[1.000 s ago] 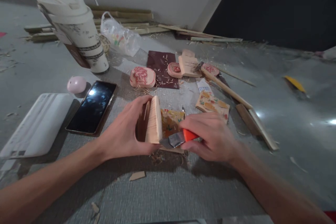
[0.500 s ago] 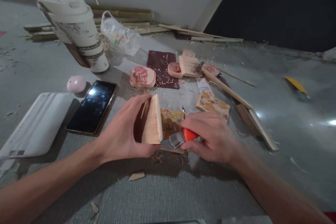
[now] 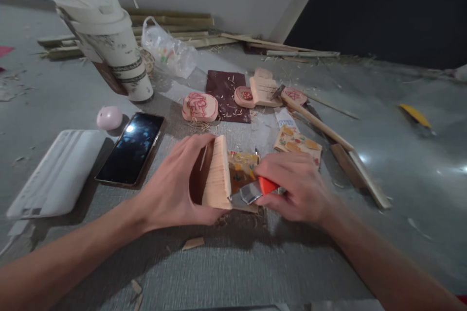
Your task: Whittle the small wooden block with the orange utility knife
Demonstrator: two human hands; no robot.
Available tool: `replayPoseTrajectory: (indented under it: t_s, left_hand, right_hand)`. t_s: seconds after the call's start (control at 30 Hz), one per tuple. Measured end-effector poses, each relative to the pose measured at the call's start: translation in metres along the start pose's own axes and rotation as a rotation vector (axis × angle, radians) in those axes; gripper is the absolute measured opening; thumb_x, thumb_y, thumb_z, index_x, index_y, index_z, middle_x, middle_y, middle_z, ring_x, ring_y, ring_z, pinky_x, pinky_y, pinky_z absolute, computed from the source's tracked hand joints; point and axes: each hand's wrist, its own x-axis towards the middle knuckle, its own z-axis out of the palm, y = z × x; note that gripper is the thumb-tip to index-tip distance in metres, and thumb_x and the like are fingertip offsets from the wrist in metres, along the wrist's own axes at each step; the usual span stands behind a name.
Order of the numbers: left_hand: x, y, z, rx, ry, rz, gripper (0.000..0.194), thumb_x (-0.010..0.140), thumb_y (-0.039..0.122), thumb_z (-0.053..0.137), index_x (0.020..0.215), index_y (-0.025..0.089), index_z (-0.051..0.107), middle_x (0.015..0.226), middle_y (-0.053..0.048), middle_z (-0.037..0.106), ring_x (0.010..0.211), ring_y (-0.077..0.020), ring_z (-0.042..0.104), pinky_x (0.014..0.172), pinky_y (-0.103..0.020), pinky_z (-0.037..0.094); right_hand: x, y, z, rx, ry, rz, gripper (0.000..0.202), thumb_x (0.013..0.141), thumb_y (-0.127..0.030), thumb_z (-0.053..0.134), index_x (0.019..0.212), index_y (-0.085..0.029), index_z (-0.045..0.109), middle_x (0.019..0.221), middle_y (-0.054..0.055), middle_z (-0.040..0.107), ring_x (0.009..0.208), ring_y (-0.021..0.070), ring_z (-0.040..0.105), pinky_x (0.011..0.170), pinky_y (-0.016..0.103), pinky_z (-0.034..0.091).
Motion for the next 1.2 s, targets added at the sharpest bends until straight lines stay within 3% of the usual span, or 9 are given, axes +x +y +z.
replayPoseTrajectory:
  t_s: [0.5, 0.67, 0.77, 0.9, 1.2]
  left_hand:
    - [0.001, -0.002, -0.005, 0.115, 0.037, 0.008, 0.092, 0.065, 0.038, 0.081, 0.142, 0.029, 0.033, 0.133, -0.01, 0.057, 0.118, -0.0361, 0.059, 0.1, -0.051, 0.051]
    - [-0.002, 0.009, 0.001, 0.079, -0.044, 0.064, 0.097, 0.059, 0.038, 0.085, 0.14, 0.027, 0.033, 0.126, -0.009, 0.059, 0.111, -0.0338, 0.058, 0.096, -0.049, 0.052]
    - [0.0, 0.009, 0.002, 0.085, 0.006, 0.018, 0.097, 0.062, 0.038, 0.086, 0.142, 0.026, 0.032, 0.13, -0.011, 0.059, 0.114, -0.0341, 0.059, 0.096, -0.049, 0.053]
    - [0.003, -0.001, -0.001, 0.109, 0.085, -0.069, 0.094, 0.068, 0.041, 0.085, 0.144, 0.026, 0.032, 0.139, -0.013, 0.056, 0.125, -0.0371, 0.058, 0.102, -0.051, 0.052]
    - [0.003, -0.001, 0.001, 0.113, 0.058, -0.051, 0.093, 0.069, 0.039, 0.083, 0.145, 0.025, 0.033, 0.141, -0.013, 0.055, 0.125, -0.0366, 0.057, 0.104, -0.052, 0.052]
  right_hand:
    - [-0.002, 0.0, -0.001, -0.152, 0.04, 0.017, 0.052, 0.105, -0.064, 0.048, 0.079, -0.021, 0.061, 0.069, 0.0, 0.058, 0.062, 0.0148, 0.05, 0.061, 0.031, 0.034]
    - [-0.006, 0.023, -0.01, -0.257, 0.123, 0.142, 0.041, 0.104, -0.055, 0.056, 0.082, -0.021, 0.061, 0.068, 0.0, 0.06, 0.06, 0.0142, 0.051, 0.061, 0.031, 0.036]
    - [-0.01, 0.033, -0.015, -0.237, 0.16, 0.163, 0.038, 0.104, -0.054, 0.056, 0.084, -0.022, 0.06, 0.066, -0.002, 0.058, 0.058, 0.0133, 0.049, 0.06, 0.031, 0.035]
    - [-0.009, 0.025, -0.01, -0.176, 0.096, 0.114, 0.045, 0.105, -0.061, 0.049, 0.087, -0.021, 0.06, 0.07, -0.001, 0.06, 0.061, 0.0142, 0.051, 0.063, 0.032, 0.036]
    - [-0.004, 0.008, 0.002, -0.036, 0.031, 0.037, 0.051, 0.105, -0.064, 0.047, 0.083, -0.019, 0.059, 0.069, -0.002, 0.055, 0.06, 0.0123, 0.047, 0.06, 0.029, 0.031]
